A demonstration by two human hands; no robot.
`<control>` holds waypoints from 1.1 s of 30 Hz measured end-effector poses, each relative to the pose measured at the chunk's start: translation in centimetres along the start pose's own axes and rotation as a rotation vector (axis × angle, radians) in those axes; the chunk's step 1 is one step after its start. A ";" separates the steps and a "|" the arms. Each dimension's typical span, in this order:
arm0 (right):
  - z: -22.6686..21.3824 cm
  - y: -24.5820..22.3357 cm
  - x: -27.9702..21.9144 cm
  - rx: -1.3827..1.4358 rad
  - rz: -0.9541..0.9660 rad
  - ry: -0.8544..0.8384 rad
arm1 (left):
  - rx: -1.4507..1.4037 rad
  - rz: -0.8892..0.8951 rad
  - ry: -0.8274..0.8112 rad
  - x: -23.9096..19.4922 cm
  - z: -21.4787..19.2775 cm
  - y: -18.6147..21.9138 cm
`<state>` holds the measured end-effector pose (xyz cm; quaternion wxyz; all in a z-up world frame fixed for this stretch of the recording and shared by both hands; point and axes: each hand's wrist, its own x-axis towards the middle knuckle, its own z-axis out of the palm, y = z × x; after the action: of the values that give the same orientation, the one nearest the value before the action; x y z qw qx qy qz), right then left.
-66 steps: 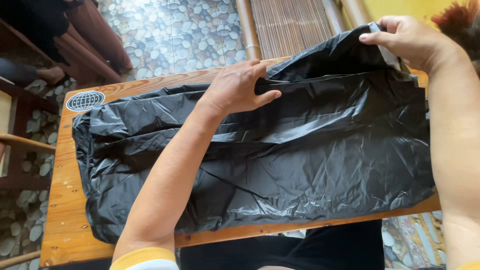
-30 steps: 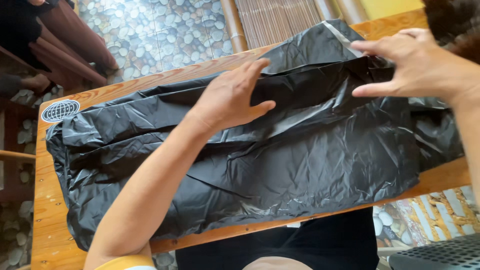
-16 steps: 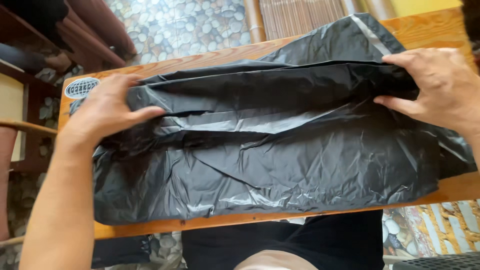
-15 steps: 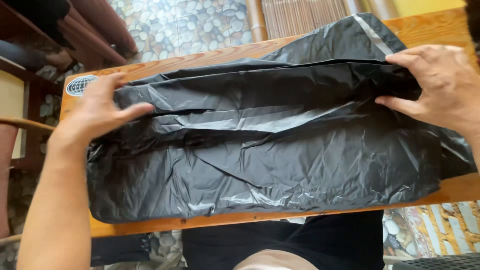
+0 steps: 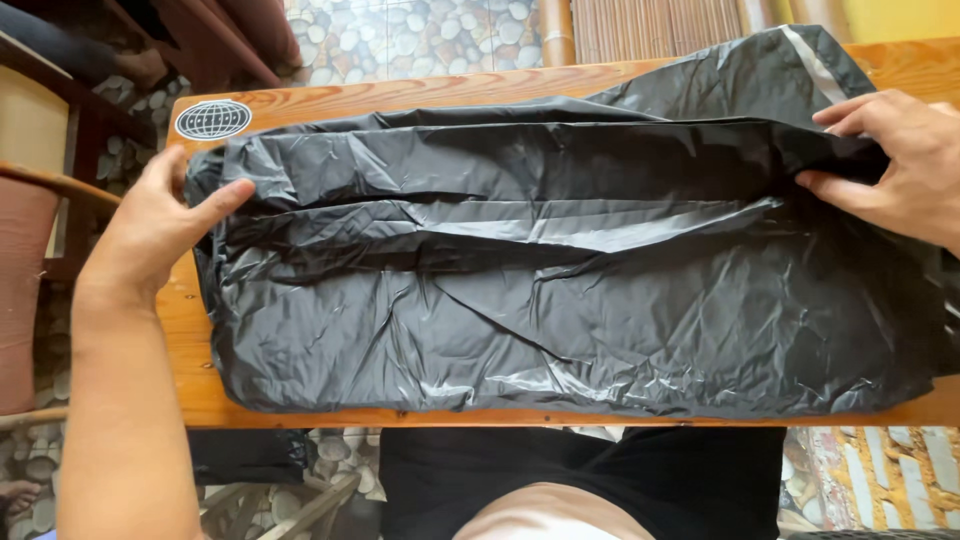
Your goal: The person folds a large black plastic sheet on a wooden table, smoothing it with a brush and rolling it into a compact bundle. They then secure the folded sheet with a blue elastic band.
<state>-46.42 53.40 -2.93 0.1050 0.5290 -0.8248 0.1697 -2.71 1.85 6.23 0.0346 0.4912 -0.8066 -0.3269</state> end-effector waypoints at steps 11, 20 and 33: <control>-1.0 -1.5 2.2 -0.039 0.037 -0.152 | -0.288 0.505 0.042 2.2 0.1 -3.4; -4.2 -7.6 8.7 -0.056 0.035 -0.321 | -0.495 1.000 0.289 -2.7 0.0 -5.0; -3.6 -11.4 10.6 -0.074 -0.154 -0.368 | -0.425 1.263 0.540 -7.3 0.3 -1.6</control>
<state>-40.54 41.57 6.02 -0.0154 0.6085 -0.7928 0.0311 2.20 7.42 7.04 0.5104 -0.0229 -0.8190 -0.2613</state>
